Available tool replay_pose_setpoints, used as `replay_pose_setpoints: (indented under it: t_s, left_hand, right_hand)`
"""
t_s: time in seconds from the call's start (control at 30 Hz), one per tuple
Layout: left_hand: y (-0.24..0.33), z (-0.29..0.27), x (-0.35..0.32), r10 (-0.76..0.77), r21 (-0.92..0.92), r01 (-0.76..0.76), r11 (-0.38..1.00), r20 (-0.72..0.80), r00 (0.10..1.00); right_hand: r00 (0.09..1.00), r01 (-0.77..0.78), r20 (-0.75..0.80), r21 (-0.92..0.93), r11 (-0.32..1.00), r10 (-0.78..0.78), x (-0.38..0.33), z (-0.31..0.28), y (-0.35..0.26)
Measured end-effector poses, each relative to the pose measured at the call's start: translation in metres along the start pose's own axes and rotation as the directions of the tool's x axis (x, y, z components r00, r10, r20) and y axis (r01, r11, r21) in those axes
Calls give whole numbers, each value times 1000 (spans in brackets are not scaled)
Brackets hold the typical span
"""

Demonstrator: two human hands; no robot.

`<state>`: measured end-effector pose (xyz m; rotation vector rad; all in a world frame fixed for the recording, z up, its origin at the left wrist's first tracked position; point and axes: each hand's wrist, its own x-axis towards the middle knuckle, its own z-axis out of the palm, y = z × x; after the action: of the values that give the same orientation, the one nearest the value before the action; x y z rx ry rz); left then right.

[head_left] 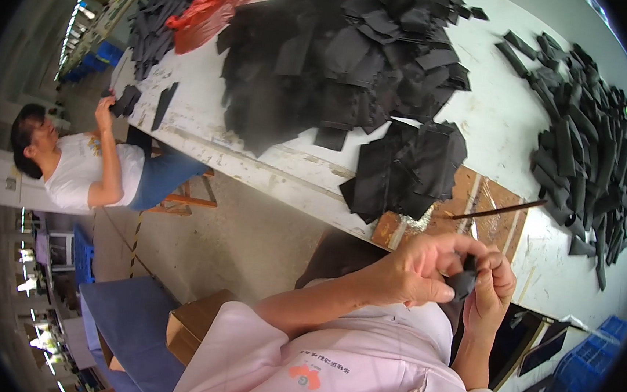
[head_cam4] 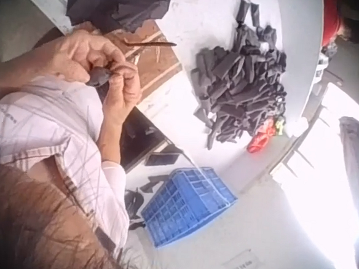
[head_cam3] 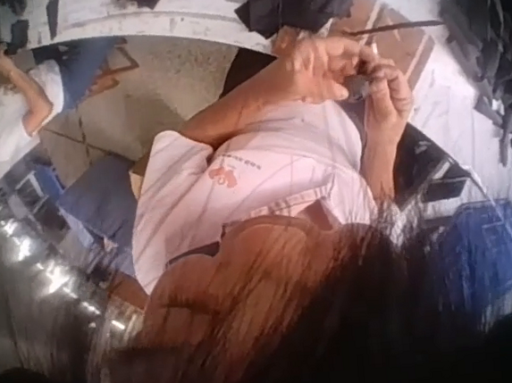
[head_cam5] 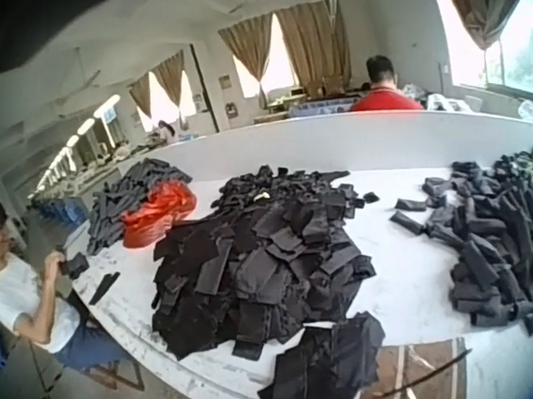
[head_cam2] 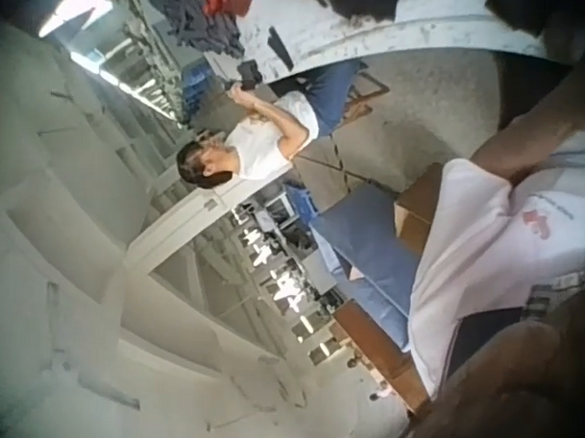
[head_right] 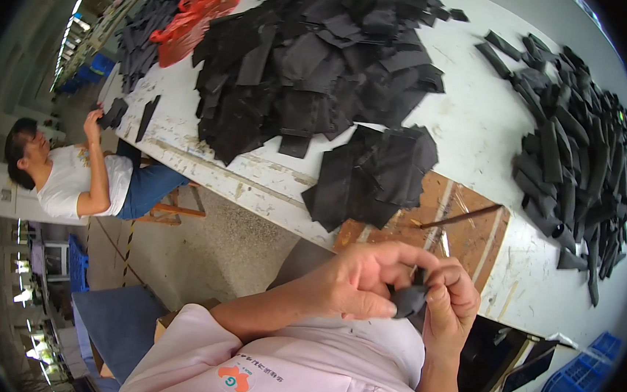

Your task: The person is folding and organizing small black rectangular fabric pieces at a manufacturing workbench.

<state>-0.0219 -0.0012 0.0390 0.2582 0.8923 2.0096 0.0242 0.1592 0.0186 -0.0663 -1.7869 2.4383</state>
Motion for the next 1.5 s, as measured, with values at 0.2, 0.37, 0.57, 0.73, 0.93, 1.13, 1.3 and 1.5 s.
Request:
replay_pose_setpoints:
  t_s: [0.2, 0.37, 0.57, 0.73, 0.93, 1.13, 1.3, 1.5]
  left_hand:
    - [-18, 14, 1, 407, 483, -193, 854, -391, 826]
    - [-27, 11, 11, 652, 753, -239, 613, -311, 692]
    - [-31, 10, 4, 455, 464, -245, 851, -419, 786]
    - [-18, 6, 9, 197, 44, -199, 979, -437, 877]
    - [-29, 8, 9, 82, -509, 0, 861, 138, 987]
    - [8, 18, 16, 198, -562, 82, 823, 419, 886]
    - [53, 28, 43, 157, -626, -97, 774, 42, 987]
    - [44, -3, 67, 90, -569, -101, 816, -48, 995]
  right_hand:
    - [955, 296, 132, -393, 870, -266, 11, 3, -10]
    - [930, 369, 190, -477, 798, -316, 12, 3, -14]
    - [950, 296, 94, -570, 766, -297, 6, 4, -9]
    - [996, 77, 60, -267, 961, -63, 2, -4, -2]
    - [981, -3, 192, -35, 999, 9, -3, -3, -19]
    - [929, 270, 309, -189, 944, -204, 17, 9, -63]
    - [987, -25, 155, -96, 995, 40, 68, 9, -85]
    - [928, -325, 271, 252, 912, 256, 83, -11, -52]
